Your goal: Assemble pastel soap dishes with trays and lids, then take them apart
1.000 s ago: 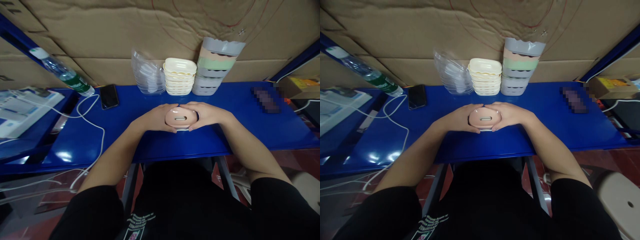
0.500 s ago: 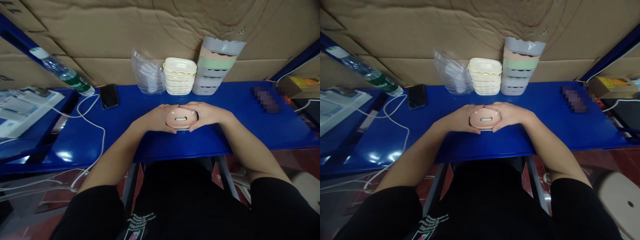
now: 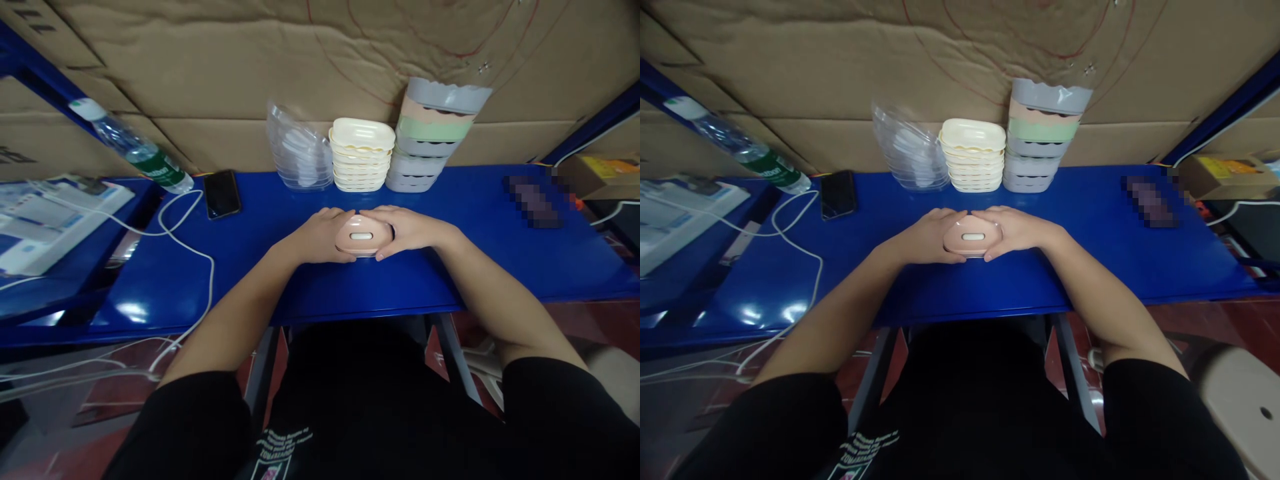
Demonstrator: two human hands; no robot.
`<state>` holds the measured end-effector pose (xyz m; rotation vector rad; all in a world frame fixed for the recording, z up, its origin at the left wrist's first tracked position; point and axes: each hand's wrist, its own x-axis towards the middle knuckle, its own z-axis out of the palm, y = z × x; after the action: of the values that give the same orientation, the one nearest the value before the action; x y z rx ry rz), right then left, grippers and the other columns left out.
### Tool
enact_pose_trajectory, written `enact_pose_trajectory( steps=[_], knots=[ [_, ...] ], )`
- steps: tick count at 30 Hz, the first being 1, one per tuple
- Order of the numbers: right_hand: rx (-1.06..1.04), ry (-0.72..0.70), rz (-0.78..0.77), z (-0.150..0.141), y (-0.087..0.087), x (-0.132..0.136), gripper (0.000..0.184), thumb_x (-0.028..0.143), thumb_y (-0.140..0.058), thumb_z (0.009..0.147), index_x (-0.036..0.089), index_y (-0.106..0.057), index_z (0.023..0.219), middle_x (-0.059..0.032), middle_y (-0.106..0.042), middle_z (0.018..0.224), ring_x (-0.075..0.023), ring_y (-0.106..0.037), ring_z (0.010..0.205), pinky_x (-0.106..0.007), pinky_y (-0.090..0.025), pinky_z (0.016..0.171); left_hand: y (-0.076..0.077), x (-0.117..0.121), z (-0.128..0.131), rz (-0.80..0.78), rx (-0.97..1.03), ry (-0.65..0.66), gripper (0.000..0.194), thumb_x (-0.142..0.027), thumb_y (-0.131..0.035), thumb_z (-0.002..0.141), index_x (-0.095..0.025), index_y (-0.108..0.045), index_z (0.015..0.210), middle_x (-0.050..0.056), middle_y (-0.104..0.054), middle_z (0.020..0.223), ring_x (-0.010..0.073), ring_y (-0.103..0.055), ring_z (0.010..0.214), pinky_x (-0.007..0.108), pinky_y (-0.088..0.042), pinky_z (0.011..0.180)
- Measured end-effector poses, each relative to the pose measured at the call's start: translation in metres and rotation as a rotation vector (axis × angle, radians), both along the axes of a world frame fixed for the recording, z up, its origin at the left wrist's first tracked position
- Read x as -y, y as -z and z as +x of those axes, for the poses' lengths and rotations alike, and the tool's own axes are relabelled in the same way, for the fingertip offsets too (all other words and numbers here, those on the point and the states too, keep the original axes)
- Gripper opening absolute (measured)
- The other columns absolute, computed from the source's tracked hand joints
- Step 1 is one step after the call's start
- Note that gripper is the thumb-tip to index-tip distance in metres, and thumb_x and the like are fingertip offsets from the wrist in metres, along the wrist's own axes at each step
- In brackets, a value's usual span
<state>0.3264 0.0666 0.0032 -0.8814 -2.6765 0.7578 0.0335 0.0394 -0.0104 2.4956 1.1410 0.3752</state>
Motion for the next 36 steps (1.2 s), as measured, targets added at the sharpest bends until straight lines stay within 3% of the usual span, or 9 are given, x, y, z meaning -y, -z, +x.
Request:
enact_pose_trajectory(
  steps=[6, 11, 13, 15, 18, 20, 23, 28, 36],
  knots=[
    [0.013, 0.0, 0.015, -0.001, 0.004, -0.001, 0.116, 0.072, -0.089, 0.08, 0.03, -0.04, 0.176, -0.0149, -0.062, 0.16, -0.0427, -0.06, 0.144, -0.063, -0.049, 0.125, 0.001, -0.001, 0.001, -0.013, -0.08, -0.035, 0.123, -0.075, -0.083, 0.074, -0.015, -0.04, 0.172, 0.025, -0.055, 0.164, 0.0491, -0.054, 0.147, 0.061, -0.041, 0.124],
    [0.048, 0.03, 0.011, 0.0, 0.005, -0.001, 0.119, 0.076, -0.086, 0.081, 0.025, -0.038, 0.177, -0.0183, -0.053, 0.17, -0.0456, -0.052, 0.154, -0.064, -0.043, 0.13, -0.006, -0.006, -0.011, -0.007, -0.048, -0.019, 0.126, -0.087, -0.087, 0.064, -0.022, -0.051, 0.167, 0.022, -0.057, 0.164, 0.0488, -0.053, 0.148, 0.06, -0.042, 0.125],
    [0.048, 0.025, 0.013, 0.0, 0.007, -0.002, 0.119, 0.077, -0.085, 0.082, 0.024, -0.037, 0.177, -0.0191, -0.052, 0.172, -0.0461, -0.051, 0.156, -0.065, -0.042, 0.131, -0.02, -0.008, -0.02, 0.019, 0.005, -0.015, 0.118, -0.086, -0.089, 0.064, -0.023, -0.06, 0.159, 0.019, -0.062, 0.16, 0.0463, -0.056, 0.146, 0.057, -0.044, 0.123],
    [0.033, 0.013, 0.019, 0.001, 0.009, -0.004, 0.12, 0.078, -0.085, 0.081, 0.025, -0.037, 0.177, -0.0192, -0.051, 0.172, -0.0469, -0.051, 0.156, -0.066, -0.041, 0.131, -0.04, -0.013, -0.029, 0.102, 0.098, -0.04, 0.096, -0.08, -0.086, 0.075, -0.025, -0.067, 0.151, 0.014, -0.068, 0.153, 0.04, -0.061, 0.141, 0.053, -0.047, 0.12],
    [0.015, 0.01, 0.018, 0.001, 0.011, -0.005, 0.123, 0.08, -0.086, 0.079, 0.023, -0.038, 0.177, -0.0201, -0.049, 0.174, -0.0485, -0.048, 0.158, -0.068, -0.038, 0.132, -0.077, -0.03, -0.039, 0.364, 0.184, -0.208, 0.067, -0.07, -0.08, 0.09, -0.027, -0.072, 0.14, 0.007, -0.067, 0.153, 0.0364, -0.056, 0.143, 0.057, -0.039, 0.126],
    [0.015, 0.015, 0.005, 0.0, 0.01, -0.005, 0.125, 0.081, -0.086, 0.078, 0.021, -0.039, 0.176, -0.0203, -0.048, 0.175, -0.0485, -0.047, 0.159, -0.067, -0.037, 0.134, -0.098, -0.048, -0.045, 0.478, 0.178, -0.346, 0.067, -0.074, -0.08, 0.089, -0.029, -0.072, 0.138, 0.002, -0.061, 0.159, 0.0374, -0.044, 0.15, 0.063, -0.029, 0.13],
    [0.023, 0.022, -0.009, -0.001, 0.008, -0.004, 0.126, 0.082, -0.086, 0.078, 0.02, -0.038, 0.177, -0.0207, -0.049, 0.175, -0.0483, -0.047, 0.16, -0.067, -0.037, 0.134, -0.115, -0.077, -0.053, 0.482, 0.101, -0.436, 0.077, -0.084, -0.082, 0.081, -0.027, -0.074, 0.132, 0.001, -0.056, 0.161, 0.0397, -0.032, 0.152, 0.069, -0.017, 0.131],
    [0.015, 0.017, 0.0, -0.001, 0.01, -0.005, 0.125, 0.083, -0.086, 0.077, 0.022, -0.04, 0.176, -0.0208, -0.051, 0.172, -0.049, -0.05, 0.156, -0.069, -0.042, 0.13, -0.116, -0.095, -0.06, 0.436, 0.055, -0.463, 0.068, -0.086, -0.071, 0.089, -0.022, -0.075, 0.112, 0.005, -0.063, 0.152, 0.0369, -0.035, 0.147, 0.071, -0.006, 0.131],
    [0.0, 0.01, 0.017, 0.0, 0.013, -0.006, 0.123, 0.08, -0.086, 0.078, 0.023, -0.04, 0.176, -0.021, -0.052, 0.171, -0.0489, -0.053, 0.154, -0.071, -0.043, 0.128, -0.116, -0.092, -0.058, 0.351, 0.04, -0.544, 0.054, -0.072, -0.067, 0.101, -0.018, -0.071, 0.105, 0.007, -0.068, 0.141, 0.033, -0.042, 0.145, 0.063, -0.01, 0.134]
  ],
)
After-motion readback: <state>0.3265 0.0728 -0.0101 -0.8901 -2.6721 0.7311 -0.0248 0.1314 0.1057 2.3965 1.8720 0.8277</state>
